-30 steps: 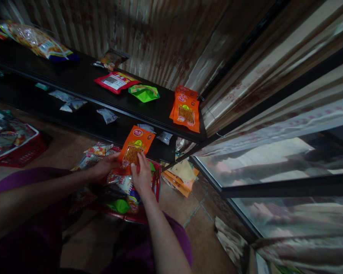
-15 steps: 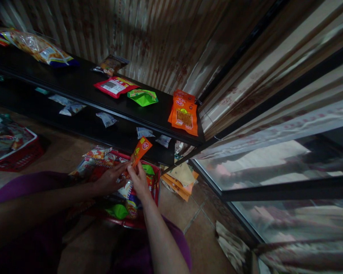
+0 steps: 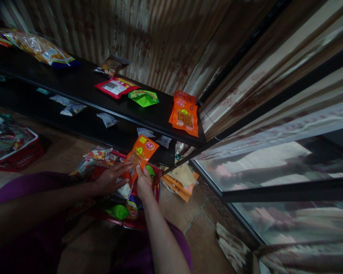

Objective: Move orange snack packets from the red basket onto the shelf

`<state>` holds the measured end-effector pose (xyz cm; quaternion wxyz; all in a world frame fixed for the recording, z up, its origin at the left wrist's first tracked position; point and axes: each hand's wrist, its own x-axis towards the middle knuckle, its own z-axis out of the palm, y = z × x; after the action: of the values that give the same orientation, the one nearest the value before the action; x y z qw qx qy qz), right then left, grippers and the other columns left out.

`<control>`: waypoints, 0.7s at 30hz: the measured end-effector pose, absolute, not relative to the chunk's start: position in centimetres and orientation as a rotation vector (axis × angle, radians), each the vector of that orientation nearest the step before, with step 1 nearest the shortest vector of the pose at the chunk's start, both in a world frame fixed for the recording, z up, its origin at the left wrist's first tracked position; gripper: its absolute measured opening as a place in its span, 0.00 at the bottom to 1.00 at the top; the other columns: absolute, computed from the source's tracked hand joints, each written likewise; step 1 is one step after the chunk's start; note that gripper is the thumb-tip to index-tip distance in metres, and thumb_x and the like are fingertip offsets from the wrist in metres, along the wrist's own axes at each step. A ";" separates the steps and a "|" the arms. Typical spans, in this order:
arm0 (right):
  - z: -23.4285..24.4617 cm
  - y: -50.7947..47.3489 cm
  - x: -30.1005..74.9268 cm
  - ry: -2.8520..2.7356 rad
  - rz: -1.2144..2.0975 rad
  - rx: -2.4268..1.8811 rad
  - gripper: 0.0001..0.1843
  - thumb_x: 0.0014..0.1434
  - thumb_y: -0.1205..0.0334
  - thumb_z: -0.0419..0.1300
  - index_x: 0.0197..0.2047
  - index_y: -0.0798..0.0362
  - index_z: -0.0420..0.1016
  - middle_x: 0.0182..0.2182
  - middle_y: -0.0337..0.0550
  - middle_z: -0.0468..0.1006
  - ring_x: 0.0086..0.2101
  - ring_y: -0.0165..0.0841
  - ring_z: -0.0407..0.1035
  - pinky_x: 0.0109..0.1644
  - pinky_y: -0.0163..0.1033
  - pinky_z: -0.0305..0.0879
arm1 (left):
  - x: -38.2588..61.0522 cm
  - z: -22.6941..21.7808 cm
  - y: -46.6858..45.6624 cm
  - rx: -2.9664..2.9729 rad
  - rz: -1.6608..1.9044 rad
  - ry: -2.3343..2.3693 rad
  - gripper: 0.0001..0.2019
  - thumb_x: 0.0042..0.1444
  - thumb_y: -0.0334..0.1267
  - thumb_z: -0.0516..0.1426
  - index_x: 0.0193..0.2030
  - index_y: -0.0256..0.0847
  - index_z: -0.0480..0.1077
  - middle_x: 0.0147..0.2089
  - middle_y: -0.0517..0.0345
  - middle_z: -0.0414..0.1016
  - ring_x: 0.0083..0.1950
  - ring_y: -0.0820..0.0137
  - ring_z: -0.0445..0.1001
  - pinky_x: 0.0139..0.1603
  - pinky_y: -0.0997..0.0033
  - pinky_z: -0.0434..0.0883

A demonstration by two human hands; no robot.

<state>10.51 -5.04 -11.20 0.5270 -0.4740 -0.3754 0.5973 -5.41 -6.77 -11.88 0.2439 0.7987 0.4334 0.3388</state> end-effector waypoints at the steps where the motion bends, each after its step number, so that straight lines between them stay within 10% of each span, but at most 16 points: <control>1: -11.0 -5.0 10.5 -0.829 1.455 -1.127 0.16 0.50 0.48 0.65 0.40 0.47 0.78 0.42 0.40 0.82 0.43 0.37 0.76 0.53 0.45 0.70 | -5.5 -11.7 -6.7 2.182 0.924 1.186 0.24 0.60 0.39 0.53 0.63 0.40 0.64 0.65 0.44 0.64 0.65 0.59 0.64 0.64 0.57 0.64; 21: -10.0 -4.6 10.9 -0.654 1.569 -1.064 0.13 0.49 0.53 0.68 0.36 0.50 0.77 0.39 0.43 0.83 0.42 0.40 0.77 0.50 0.47 0.73 | -5.9 -10.5 -6.5 2.134 0.961 1.175 0.21 0.60 0.34 0.52 0.60 0.41 0.68 0.63 0.47 0.69 0.64 0.60 0.65 0.67 0.52 0.58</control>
<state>10.93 -4.63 -10.04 0.5379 -0.4472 -0.2749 0.6596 -5.94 -6.52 -10.50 0.2585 0.7871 0.4335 0.3546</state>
